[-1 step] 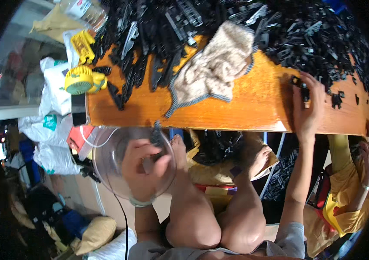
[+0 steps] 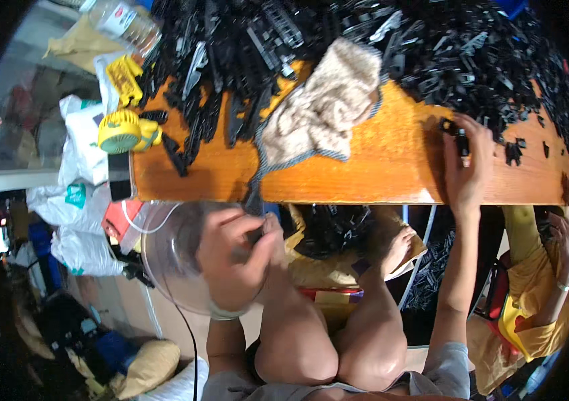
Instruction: The person repeatedly assembles small plastic components by snapping pieces together by hand, wipes parts with a cloth, and dips a cloth into a water basin.
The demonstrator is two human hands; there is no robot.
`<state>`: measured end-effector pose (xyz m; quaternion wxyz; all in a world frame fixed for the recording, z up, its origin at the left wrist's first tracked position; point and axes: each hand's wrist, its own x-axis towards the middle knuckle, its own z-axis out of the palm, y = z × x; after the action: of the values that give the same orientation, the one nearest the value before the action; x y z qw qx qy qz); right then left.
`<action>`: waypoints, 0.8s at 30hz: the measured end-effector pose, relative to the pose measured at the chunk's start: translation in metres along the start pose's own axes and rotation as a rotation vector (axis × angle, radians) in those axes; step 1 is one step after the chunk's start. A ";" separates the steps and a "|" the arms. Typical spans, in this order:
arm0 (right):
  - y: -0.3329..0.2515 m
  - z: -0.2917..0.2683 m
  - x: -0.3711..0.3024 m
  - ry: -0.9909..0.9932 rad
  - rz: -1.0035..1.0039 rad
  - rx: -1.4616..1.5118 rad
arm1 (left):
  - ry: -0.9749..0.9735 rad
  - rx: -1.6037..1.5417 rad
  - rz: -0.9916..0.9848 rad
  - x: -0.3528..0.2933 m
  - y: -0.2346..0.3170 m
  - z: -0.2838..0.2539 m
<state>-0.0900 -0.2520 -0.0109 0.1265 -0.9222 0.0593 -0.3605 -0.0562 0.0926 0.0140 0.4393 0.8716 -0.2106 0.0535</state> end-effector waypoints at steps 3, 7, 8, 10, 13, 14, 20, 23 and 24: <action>-0.009 0.004 0.004 0.001 -0.038 0.070 | 0.020 0.258 0.215 0.032 0.023 0.039; -0.013 -0.011 0.006 -0.012 0.012 0.059 | -0.173 0.136 0.138 0.054 0.040 0.052; -0.013 -0.009 0.005 0.035 0.037 0.131 | -0.122 0.075 0.264 0.059 0.033 0.051; -0.028 -0.006 0.002 0.081 0.169 0.351 | -0.104 0.153 0.324 0.068 0.026 0.049; -0.068 -0.010 -0.005 -0.270 0.493 0.882 | -0.131 0.171 0.391 0.073 0.013 0.052; -0.077 -0.012 -0.004 -0.406 0.503 0.911 | -0.123 0.126 0.370 0.073 0.011 0.053; -0.088 0.003 -0.007 -0.447 0.195 0.784 | -0.143 -0.112 0.257 0.067 -0.001 0.056; -0.090 -0.005 -0.001 -0.470 0.120 0.473 | -0.180 -0.170 0.250 0.070 -0.002 0.054; -0.089 -0.004 -0.002 -0.469 0.116 0.472 | -0.182 -0.164 0.253 0.069 -0.003 0.054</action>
<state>-0.0929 -0.1670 0.0155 0.3671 -0.9204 -0.0040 -0.1346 0.0028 0.0293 -0.0014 0.4780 0.8005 -0.3613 0.0118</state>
